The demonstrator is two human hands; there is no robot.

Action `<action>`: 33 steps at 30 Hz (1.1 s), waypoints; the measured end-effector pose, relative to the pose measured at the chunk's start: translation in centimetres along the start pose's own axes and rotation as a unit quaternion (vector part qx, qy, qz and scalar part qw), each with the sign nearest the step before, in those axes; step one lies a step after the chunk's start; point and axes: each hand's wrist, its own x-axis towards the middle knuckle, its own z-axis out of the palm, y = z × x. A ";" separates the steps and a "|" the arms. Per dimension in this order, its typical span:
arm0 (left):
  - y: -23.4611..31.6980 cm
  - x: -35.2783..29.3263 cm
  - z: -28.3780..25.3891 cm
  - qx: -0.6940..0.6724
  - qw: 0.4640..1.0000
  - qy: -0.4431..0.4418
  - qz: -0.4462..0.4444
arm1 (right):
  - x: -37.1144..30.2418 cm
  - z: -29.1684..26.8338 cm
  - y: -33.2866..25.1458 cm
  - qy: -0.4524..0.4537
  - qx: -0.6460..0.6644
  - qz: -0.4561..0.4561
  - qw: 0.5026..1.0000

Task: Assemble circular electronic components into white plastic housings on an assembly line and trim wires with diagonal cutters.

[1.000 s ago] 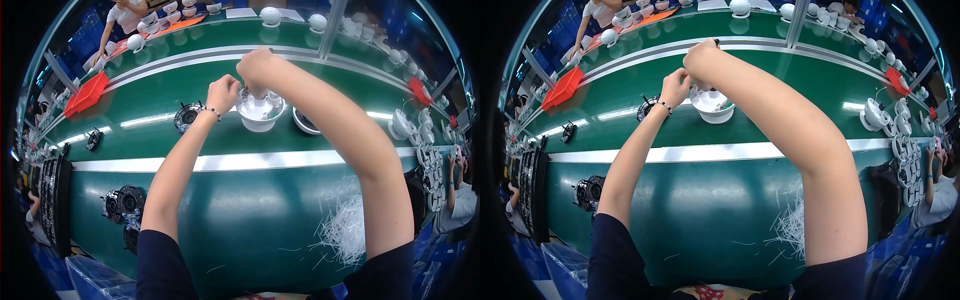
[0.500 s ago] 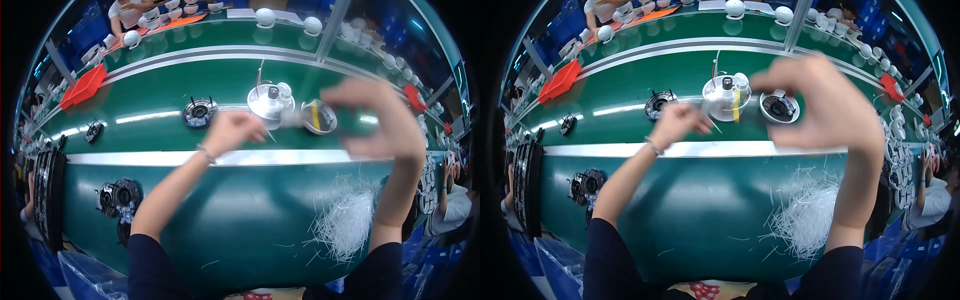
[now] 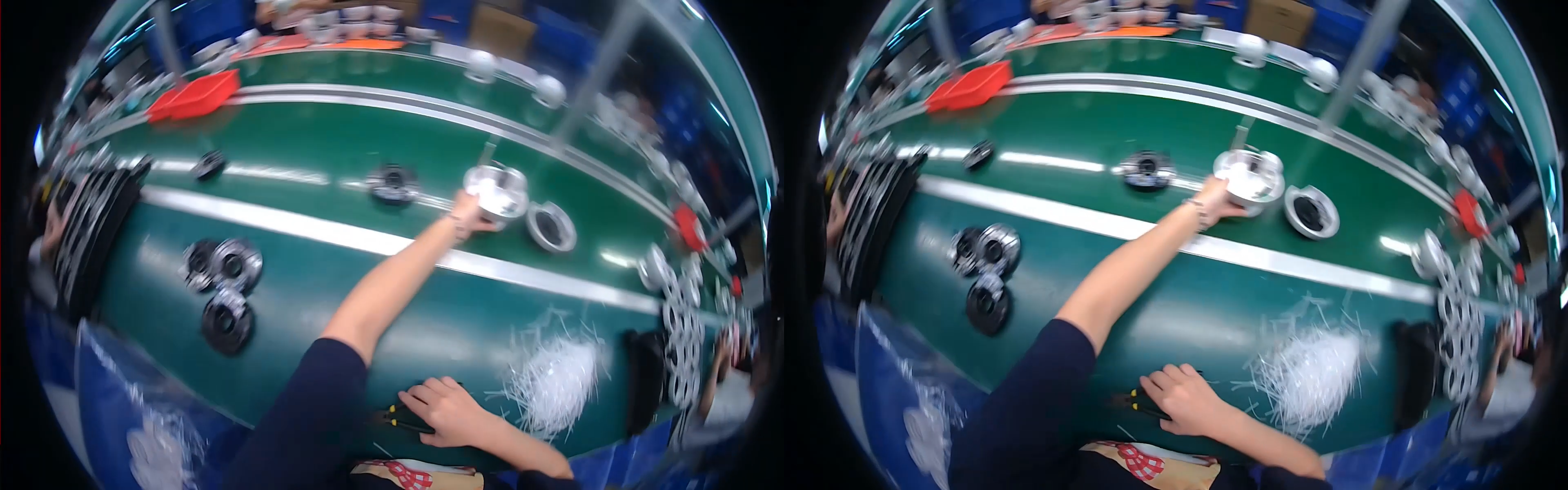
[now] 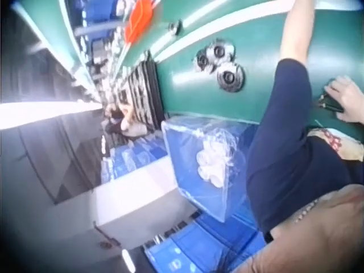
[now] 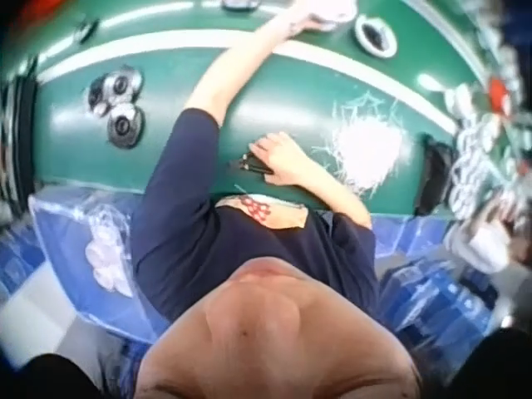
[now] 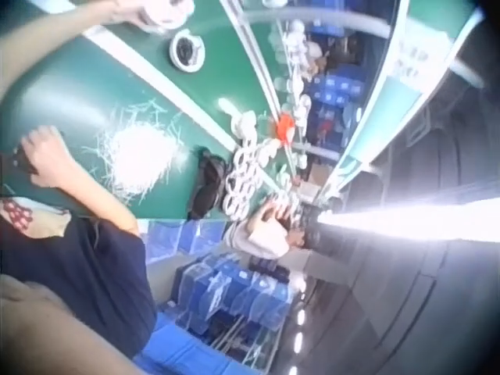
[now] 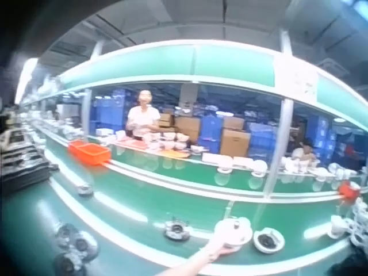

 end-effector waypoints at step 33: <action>3.3 -0.7 -7.1 0.221 0.957 0.184 -0.033 | -1.6 1.7 0.7 0.096 0.057 0.054 0.992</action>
